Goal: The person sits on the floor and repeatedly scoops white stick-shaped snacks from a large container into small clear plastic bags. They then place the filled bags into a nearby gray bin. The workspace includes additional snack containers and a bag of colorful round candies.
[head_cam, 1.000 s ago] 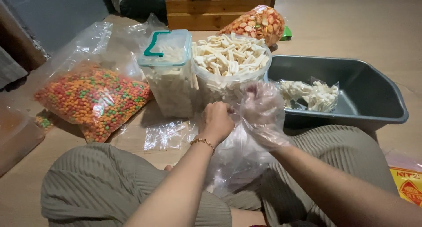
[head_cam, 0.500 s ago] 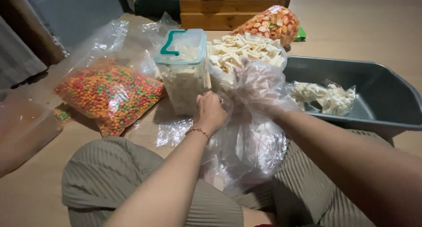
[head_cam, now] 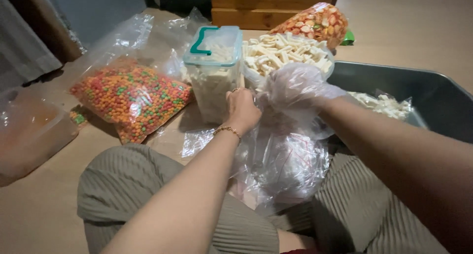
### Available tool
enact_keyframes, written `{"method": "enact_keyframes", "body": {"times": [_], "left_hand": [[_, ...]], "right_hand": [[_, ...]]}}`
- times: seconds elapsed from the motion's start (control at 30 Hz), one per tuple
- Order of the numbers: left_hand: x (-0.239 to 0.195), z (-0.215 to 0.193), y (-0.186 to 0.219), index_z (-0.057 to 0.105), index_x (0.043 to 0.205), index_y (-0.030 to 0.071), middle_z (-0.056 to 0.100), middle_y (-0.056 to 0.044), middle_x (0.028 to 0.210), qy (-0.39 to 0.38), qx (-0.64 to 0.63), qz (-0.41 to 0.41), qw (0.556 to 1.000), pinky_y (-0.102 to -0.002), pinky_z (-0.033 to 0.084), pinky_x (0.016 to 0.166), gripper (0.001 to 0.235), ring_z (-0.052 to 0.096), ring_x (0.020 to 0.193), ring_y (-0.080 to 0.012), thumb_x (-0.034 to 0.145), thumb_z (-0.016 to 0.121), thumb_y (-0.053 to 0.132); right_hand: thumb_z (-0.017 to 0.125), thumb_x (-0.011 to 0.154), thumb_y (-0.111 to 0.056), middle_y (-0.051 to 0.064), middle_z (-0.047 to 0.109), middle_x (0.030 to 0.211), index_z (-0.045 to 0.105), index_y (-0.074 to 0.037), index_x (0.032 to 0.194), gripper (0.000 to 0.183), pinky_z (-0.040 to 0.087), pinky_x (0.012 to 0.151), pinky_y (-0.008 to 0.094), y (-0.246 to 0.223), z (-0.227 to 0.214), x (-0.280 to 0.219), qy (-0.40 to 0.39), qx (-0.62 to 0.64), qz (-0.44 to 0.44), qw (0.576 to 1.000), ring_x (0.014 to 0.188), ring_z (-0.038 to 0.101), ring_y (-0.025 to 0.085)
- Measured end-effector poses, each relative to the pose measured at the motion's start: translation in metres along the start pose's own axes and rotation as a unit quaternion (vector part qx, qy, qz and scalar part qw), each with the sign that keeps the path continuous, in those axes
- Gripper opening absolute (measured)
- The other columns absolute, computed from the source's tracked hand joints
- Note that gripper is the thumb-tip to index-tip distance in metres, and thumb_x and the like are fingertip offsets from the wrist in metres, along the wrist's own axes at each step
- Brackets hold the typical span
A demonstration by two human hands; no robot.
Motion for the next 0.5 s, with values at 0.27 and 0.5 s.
{"method": "enact_keyframes", "body": {"times": [0.27, 0.5], "left_hand": [[-0.043, -0.056, 0.009, 0.077, 0.088, 0.005, 0.073, -0.018, 0.102, 0.096, -0.037, 0.067, 0.992, -0.046, 0.048, 0.1, 0.022, 0.067, 0.107, -0.0397, 0.079, 0.06, -0.005], [-0.021, -0.036, -0.033, 0.079, 0.081, 0.015, 0.071, -0.012, 0.1, 0.114, -0.047, 0.055, 0.991, -0.039, 0.046, 0.1, 0.022, 0.067, 0.105, -0.0349, 0.075, 0.065, -0.001]], "right_hand": [[0.056, 0.098, -0.047, 0.008, 0.073, 0.095, 0.079, -0.007, 0.106, 0.047, 0.061, 0.083, 0.042, -0.024, -0.064, -0.006, 0.042, -0.109, 0.043, 0.992, 0.099, 0.072, 0.038], [0.055, 0.098, -0.044, 0.012, 0.073, 0.092, 0.08, -0.009, 0.103, 0.043, 0.061, 0.083, 0.046, -0.069, -0.132, 0.018, 0.061, -0.096, 0.031, 0.993, 0.104, 0.072, 0.037]]}}
Point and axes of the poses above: each hand's wrist, its own x-axis towards the middle knuckle, its own z-axis out of the palm, y = z × x, the point moved 10 cm from there along x, towards the middle knuckle
